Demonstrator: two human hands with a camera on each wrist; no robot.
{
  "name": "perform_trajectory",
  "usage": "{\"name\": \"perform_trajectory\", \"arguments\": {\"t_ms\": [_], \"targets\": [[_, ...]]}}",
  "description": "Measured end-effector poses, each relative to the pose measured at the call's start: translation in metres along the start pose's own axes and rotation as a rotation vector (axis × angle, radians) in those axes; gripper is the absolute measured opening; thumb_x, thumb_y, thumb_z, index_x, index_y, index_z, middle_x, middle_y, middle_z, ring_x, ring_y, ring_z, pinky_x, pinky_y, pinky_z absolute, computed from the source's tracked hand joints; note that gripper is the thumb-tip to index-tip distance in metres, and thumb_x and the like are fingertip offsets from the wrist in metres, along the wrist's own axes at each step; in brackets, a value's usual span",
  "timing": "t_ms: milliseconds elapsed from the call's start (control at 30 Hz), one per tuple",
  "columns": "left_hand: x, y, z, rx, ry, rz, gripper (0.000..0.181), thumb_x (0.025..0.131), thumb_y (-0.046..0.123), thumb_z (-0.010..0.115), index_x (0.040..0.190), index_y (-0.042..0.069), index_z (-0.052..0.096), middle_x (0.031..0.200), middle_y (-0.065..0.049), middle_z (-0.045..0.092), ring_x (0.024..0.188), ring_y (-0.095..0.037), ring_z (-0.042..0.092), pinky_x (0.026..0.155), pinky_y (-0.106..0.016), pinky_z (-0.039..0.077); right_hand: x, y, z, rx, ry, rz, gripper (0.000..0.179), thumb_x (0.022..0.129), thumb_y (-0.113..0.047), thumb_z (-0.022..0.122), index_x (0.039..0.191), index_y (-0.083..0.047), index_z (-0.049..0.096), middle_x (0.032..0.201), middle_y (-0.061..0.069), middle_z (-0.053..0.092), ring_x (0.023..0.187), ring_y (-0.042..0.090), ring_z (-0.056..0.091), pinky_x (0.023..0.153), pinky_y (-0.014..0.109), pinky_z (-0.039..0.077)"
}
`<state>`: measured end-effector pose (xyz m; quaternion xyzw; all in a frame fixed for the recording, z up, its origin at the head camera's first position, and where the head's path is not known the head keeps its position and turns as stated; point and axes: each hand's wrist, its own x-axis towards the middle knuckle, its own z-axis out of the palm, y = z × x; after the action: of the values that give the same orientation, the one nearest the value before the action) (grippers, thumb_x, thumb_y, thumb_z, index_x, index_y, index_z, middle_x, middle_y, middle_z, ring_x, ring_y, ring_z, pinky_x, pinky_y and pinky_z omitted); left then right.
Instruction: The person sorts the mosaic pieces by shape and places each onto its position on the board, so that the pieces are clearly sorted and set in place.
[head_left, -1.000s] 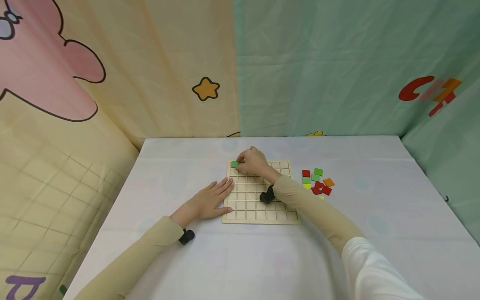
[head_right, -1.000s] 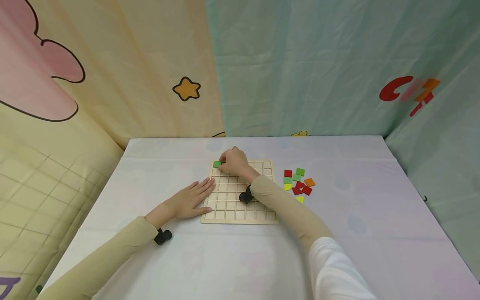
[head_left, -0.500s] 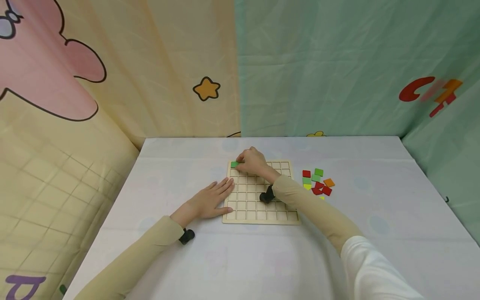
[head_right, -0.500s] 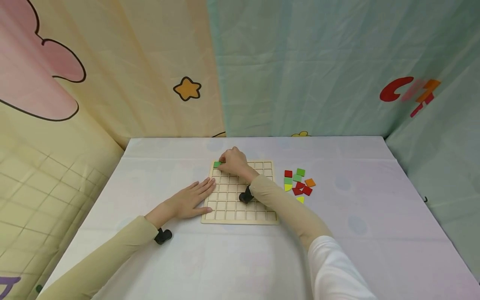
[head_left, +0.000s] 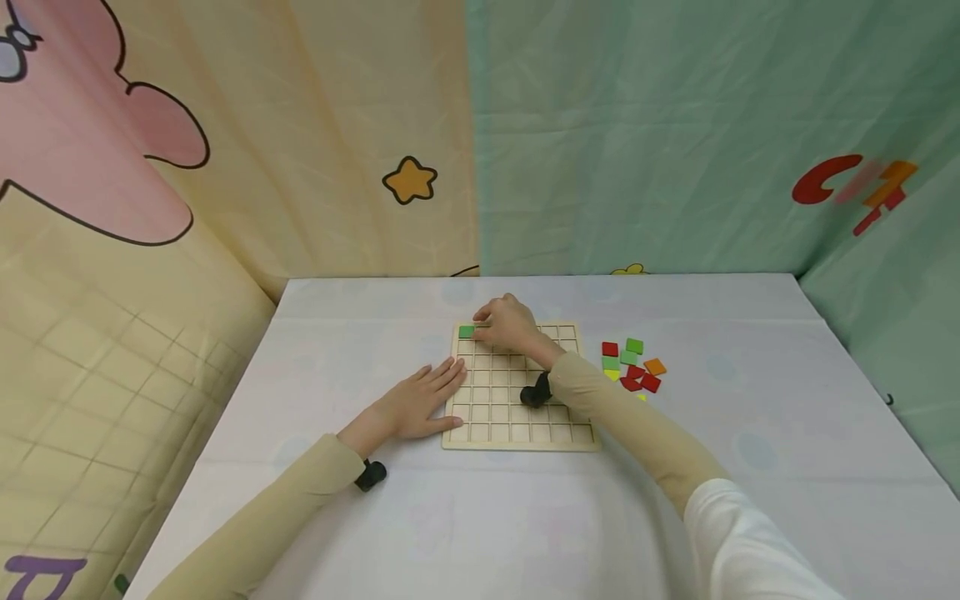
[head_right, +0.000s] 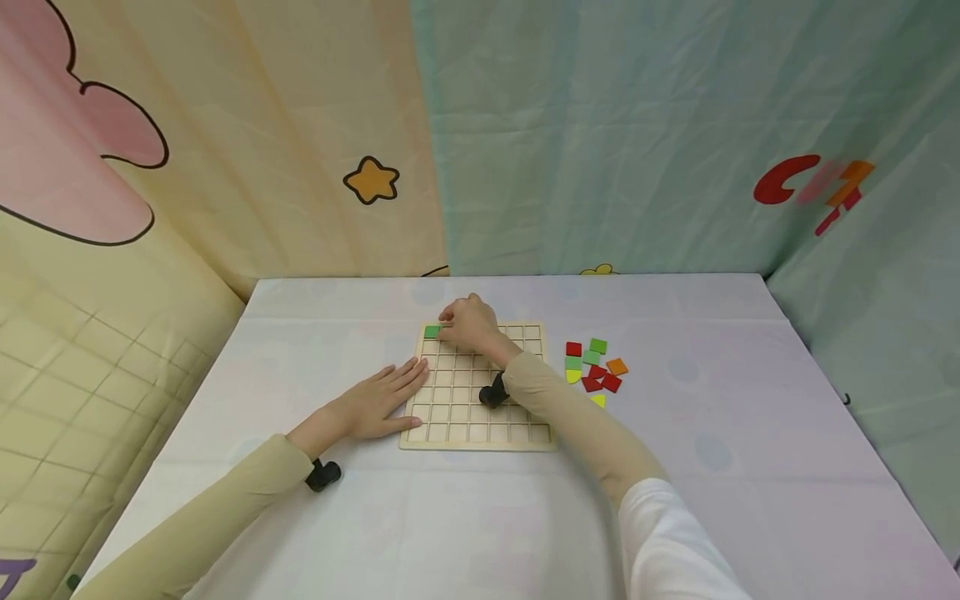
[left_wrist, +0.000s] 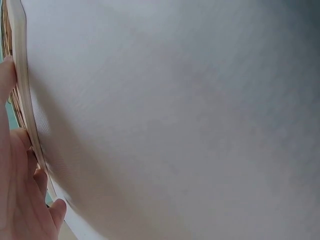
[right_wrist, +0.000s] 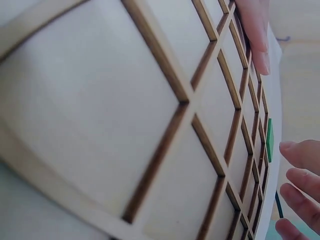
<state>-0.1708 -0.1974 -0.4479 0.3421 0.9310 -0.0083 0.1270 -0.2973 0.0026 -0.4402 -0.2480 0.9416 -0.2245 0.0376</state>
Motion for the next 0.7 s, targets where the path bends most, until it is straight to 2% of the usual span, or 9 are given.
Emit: {"name": "perform_trajectory", "arguments": {"t_ms": [233, 433, 700], "targets": [[0.000, -0.001, 0.002, 0.008, -0.025, -0.025, 0.084, 0.096, 0.063, 0.032, 0.155, 0.009, 0.006, 0.163, -0.007, 0.001, 0.151, -0.024, 0.002, 0.122, -0.047, 0.014, -0.008, 0.004, -0.010, 0.048, 0.021, 0.025, 0.032, 0.086, -0.035, 0.072, 0.112, -0.017, 0.073, 0.109, 0.001, 0.070, 0.099, 0.021, 0.056, 0.080, 0.038, 0.052], [0.001, 0.000, 0.002, -0.006, -0.021, -0.026, 0.084, 0.096, 0.063, 0.034, 0.155, 0.009, 0.009, 0.163, -0.008, 0.003, 0.151, -0.025, 0.003, 0.121, -0.048, 0.014, -0.019, 0.008, -0.021, 0.075, 0.055, 0.027, 0.033, 0.085, -0.034, 0.072, 0.113, -0.016, 0.073, 0.108, 0.001, 0.069, 0.102, 0.022, 0.055, 0.082, 0.040, 0.050], [0.001, 0.000, 0.002, 0.012, -0.020, -0.025, 0.084, 0.096, 0.063, 0.033, 0.155, 0.008, 0.009, 0.163, -0.008, 0.004, 0.151, -0.025, 0.003, 0.121, -0.049, 0.015, -0.033, 0.015, -0.034, 0.059, 0.077, 0.013, 0.036, 0.085, -0.035, 0.072, 0.114, -0.015, 0.072, 0.108, 0.001, 0.070, 0.102, 0.023, 0.057, 0.084, 0.040, 0.051]]}}
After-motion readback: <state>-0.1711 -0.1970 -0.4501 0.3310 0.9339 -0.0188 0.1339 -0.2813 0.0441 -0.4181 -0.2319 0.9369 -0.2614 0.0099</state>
